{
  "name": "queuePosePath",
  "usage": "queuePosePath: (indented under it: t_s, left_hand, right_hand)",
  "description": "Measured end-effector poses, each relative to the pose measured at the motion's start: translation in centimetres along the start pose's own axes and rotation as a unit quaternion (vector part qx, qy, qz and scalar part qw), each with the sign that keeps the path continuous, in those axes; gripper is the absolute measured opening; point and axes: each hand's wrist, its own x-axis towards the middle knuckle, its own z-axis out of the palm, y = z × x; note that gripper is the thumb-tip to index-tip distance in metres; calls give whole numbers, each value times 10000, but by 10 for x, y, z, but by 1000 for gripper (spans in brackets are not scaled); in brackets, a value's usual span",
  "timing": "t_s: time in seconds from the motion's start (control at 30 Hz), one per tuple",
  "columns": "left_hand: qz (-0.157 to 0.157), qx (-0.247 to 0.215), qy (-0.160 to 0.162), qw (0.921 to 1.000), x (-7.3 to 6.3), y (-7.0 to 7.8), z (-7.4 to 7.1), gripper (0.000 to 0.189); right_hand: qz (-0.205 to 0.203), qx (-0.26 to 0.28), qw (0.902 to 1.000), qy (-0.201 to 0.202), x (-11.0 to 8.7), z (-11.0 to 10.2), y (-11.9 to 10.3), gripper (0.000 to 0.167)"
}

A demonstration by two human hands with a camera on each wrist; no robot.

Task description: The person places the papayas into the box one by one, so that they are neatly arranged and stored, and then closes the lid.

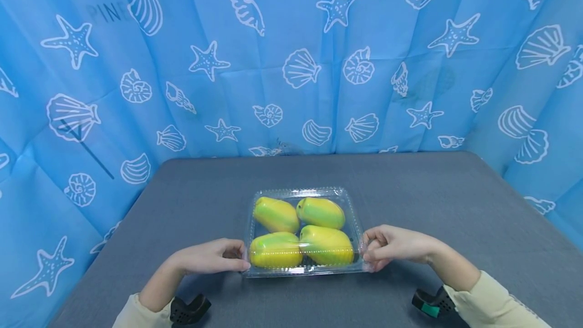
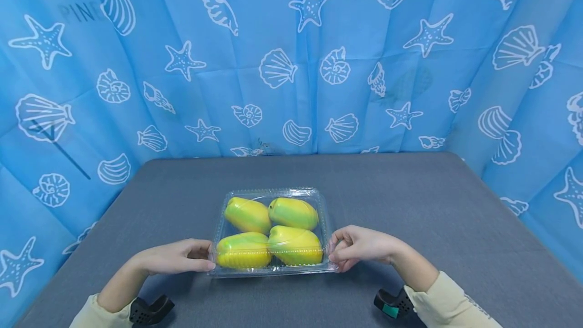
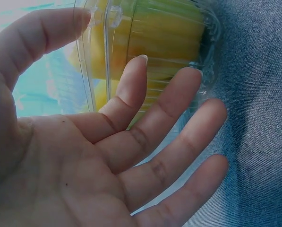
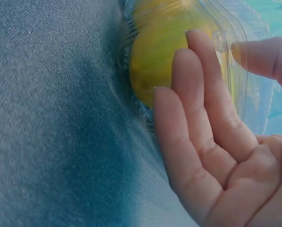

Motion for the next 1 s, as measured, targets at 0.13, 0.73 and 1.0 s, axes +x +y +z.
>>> queuePosePath:
  t_s: [0.13, 0.73, 1.0]
  left_hand:
    - [46, -44, -32, 10000, 0, 0, -1, 28]
    - [61, -119, -33, 9999, 1, 0, 0, 25]
    - [71, -235, -32, 9997, 3, -1, 1, 23]
  right_hand:
    - [-53, 101, 9999, -65, 1, 0, 0, 12]
    - [-183, 470, 9985, -191, 3, 4, 1, 14]
    - [-168, 423, 9989, -97, 3, 6, 1, 17]
